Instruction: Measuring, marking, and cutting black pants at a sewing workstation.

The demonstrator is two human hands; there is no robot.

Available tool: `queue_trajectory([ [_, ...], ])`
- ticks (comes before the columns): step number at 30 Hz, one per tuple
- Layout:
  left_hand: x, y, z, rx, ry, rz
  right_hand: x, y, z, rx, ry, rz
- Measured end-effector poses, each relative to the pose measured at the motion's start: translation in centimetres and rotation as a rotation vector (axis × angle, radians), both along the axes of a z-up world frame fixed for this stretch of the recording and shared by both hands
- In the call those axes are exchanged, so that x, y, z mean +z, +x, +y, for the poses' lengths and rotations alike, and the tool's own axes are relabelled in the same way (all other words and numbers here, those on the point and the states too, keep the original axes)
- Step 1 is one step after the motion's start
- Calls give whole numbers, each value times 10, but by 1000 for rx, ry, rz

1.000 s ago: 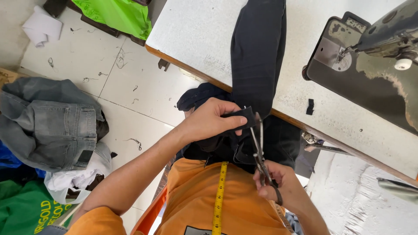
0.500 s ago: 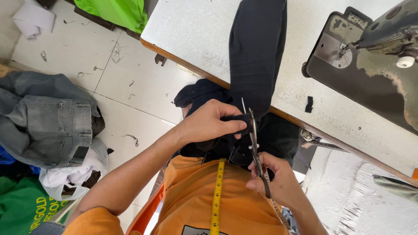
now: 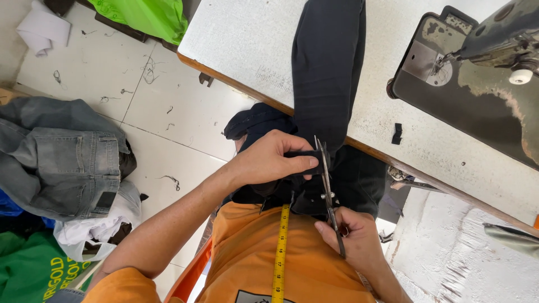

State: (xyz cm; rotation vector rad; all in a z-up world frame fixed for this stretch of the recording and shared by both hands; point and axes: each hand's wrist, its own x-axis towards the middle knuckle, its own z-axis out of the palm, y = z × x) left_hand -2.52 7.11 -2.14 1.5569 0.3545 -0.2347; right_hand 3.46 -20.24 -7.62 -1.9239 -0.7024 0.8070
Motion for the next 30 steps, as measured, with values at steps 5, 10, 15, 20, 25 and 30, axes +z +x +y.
queue_trajectory([
  [5,-16,1,-3,12,17,-138,4,1,0,-18,-94,68],
  [10,-19,2,-8,-24,18,-141,13,0,6,-23,-99,91],
  [15,-17,3,-8,-29,9,-107,9,-8,3,-50,23,52],
  [20,-3,3,-3,67,-107,-39,2,41,-41,-520,-218,46],
  [25,-3,0,-1,84,-122,-33,49,167,-82,-568,-569,-184],
  [30,-10,-4,-7,103,-35,-84,-4,285,-166,-403,-504,-176],
])
